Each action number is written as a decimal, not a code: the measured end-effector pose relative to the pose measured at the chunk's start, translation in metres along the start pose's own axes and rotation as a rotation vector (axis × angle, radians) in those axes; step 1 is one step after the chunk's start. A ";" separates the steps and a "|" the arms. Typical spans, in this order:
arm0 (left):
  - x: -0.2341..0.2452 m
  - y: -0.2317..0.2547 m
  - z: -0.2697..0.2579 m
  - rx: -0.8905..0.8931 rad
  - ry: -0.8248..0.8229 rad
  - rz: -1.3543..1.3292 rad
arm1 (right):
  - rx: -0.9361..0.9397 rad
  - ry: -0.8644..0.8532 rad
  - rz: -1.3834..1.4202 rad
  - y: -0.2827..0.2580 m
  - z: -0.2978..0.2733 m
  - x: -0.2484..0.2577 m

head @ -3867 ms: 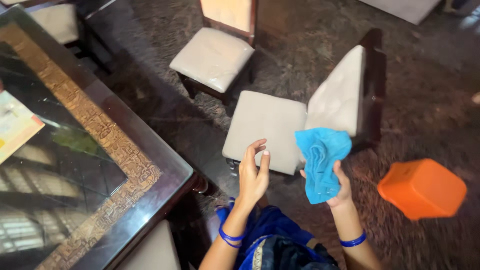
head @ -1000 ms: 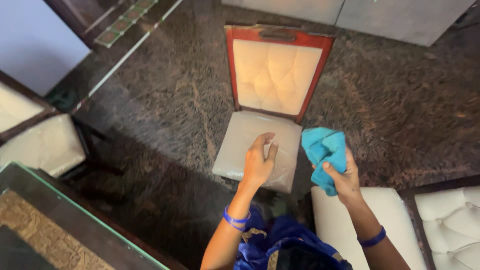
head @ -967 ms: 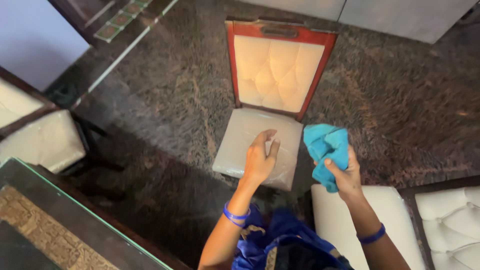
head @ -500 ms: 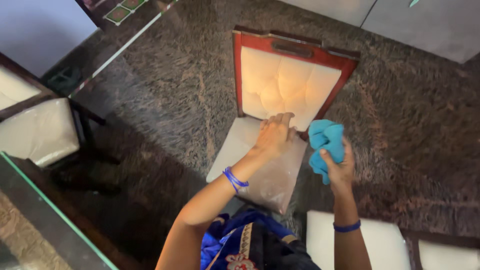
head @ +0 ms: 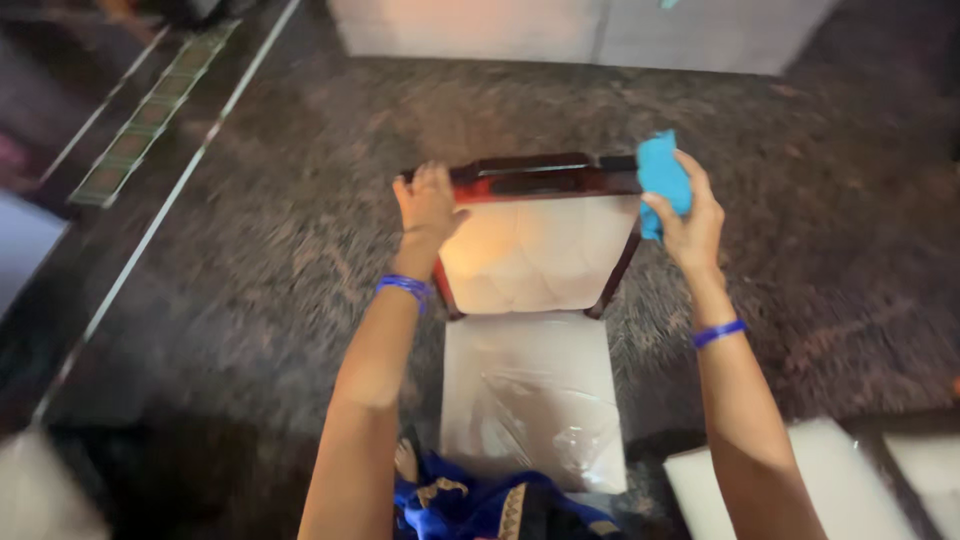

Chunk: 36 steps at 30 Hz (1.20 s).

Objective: The person wipes the wooden frame and cushioned seat of a dining chair using a blue cloth. They clean the backrest, sides, and seat, then move to another chair to continue wiping the frame and seat.

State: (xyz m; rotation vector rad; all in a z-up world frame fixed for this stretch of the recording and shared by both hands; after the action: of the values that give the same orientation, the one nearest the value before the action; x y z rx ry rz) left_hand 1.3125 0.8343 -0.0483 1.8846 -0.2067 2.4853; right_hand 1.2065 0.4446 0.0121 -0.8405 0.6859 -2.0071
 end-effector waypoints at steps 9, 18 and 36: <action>-0.009 -0.052 0.060 -0.460 -0.232 -0.361 | -0.068 -0.028 -0.515 0.030 0.022 -0.105; -0.011 -0.051 0.065 -0.579 -0.235 -0.371 | -0.279 -0.077 0.007 0.015 0.016 -0.225; -0.005 -0.058 0.053 -0.490 -0.209 -0.440 | -0.283 -0.106 -0.908 0.019 0.030 -0.188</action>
State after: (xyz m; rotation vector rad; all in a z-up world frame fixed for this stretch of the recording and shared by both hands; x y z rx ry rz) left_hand 1.3703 0.8859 -0.0335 1.7403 -0.3265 1.7608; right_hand 1.3190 0.5902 -0.0407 -1.6263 0.5817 -2.6502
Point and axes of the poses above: each hand's wrist, its own z-axis towards the middle knuckle, its own x-axis out of the back of the hand, y = z × x, the point moved 3 cm from there along z, towards the middle knuckle, and after that the axes turned 5 degrees about z, right-handed, at the moved point
